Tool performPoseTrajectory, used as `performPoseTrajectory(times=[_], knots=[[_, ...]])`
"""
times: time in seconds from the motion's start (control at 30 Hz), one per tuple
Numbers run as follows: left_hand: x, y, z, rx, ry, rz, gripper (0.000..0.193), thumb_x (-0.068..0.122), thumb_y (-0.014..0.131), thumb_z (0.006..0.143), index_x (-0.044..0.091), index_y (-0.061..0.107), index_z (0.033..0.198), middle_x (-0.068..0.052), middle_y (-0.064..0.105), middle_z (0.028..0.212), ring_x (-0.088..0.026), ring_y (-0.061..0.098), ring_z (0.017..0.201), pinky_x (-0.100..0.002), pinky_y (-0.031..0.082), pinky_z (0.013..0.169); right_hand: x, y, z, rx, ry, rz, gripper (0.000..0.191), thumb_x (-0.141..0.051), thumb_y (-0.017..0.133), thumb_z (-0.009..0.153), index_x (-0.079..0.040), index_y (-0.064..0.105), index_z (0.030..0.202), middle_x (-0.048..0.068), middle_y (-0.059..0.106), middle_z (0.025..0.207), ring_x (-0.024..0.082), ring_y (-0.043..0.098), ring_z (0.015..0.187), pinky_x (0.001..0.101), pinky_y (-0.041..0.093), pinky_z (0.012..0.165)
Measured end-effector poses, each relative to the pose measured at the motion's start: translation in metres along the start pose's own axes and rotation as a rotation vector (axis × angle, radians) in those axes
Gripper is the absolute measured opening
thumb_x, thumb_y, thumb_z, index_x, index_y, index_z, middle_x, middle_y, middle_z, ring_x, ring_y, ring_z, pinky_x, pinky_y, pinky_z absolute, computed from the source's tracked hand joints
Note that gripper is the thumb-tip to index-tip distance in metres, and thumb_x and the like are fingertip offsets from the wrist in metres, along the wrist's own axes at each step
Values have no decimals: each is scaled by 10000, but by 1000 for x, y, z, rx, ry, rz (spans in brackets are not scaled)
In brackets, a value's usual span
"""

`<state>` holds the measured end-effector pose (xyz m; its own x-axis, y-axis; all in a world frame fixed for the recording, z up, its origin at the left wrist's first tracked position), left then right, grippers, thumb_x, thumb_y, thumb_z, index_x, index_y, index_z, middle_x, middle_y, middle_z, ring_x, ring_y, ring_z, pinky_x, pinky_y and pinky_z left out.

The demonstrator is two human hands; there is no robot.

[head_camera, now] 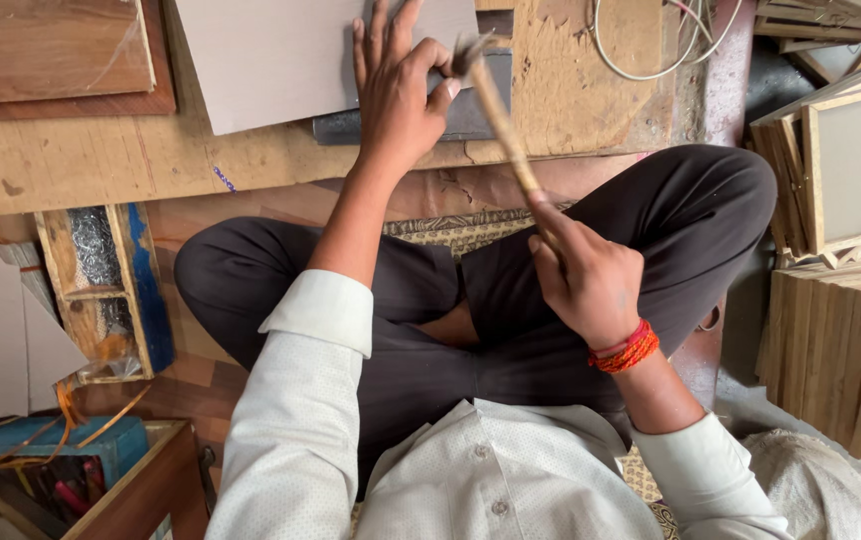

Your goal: The person sits cross-legged on the floor and uses a hammer to repeatedly strike the edges of various wooden boards and frames placed on a metal block. They handle multiple items one at a time, including a wooden frame and several flat boards, striking them along their edges.

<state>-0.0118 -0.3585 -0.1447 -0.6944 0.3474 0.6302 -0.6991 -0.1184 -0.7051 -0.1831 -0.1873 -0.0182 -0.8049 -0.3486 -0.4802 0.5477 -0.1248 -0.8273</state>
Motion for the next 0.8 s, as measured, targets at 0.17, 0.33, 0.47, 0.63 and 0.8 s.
performPoseTrajectory(times=[0.17,0.33,0.47,0.63,0.8], knots=[[0,-4,-1,-3,17,-7,188,146,834,890,161,646,885,-101,325,1645,-384,162,1554,-570,61,1282,-5,-20,-6,147,4,86,432,-45,749,975,-66,612,1384,105,633,829,233,608,621,344,478,598],[-1,-5,-4,-45,50,-48,489,-38,707,923,183,524,1318,-77,309,1691,-371,152,1620,-564,48,1347,-6,5,-3,63,-39,-66,488,-14,756,916,-66,629,1384,76,623,714,239,600,546,345,463,531],[5,-8,-6,-27,80,-73,588,-40,706,918,170,462,1410,-109,303,1683,-392,133,1605,-570,40,1324,0,-3,-12,99,30,-60,469,-48,755,929,-92,630,1379,85,629,766,240,591,574,344,459,555],[4,-7,-6,-64,41,-69,646,-41,698,925,183,451,1479,-66,359,1660,-364,153,1618,-559,44,1343,-17,-10,-8,141,-119,-22,438,-22,736,934,-93,632,1353,59,636,780,232,611,591,341,472,560],[9,-14,-3,-1,101,-42,683,-43,697,926,184,431,1513,-98,338,1667,-368,142,1602,-557,35,1321,-13,0,-5,49,-35,-46,446,-26,754,896,-42,673,1334,73,648,748,238,598,549,347,450,510]])
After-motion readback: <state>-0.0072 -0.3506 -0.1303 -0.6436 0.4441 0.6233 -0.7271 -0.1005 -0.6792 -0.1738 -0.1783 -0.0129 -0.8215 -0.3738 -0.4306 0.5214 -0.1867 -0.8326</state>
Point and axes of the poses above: each hand's wrist, its own z-axis towards the middle knuckle, its own y-axis out of the palm, x = y × z, the point moved 10 cm from there along z, towards the middle knuckle
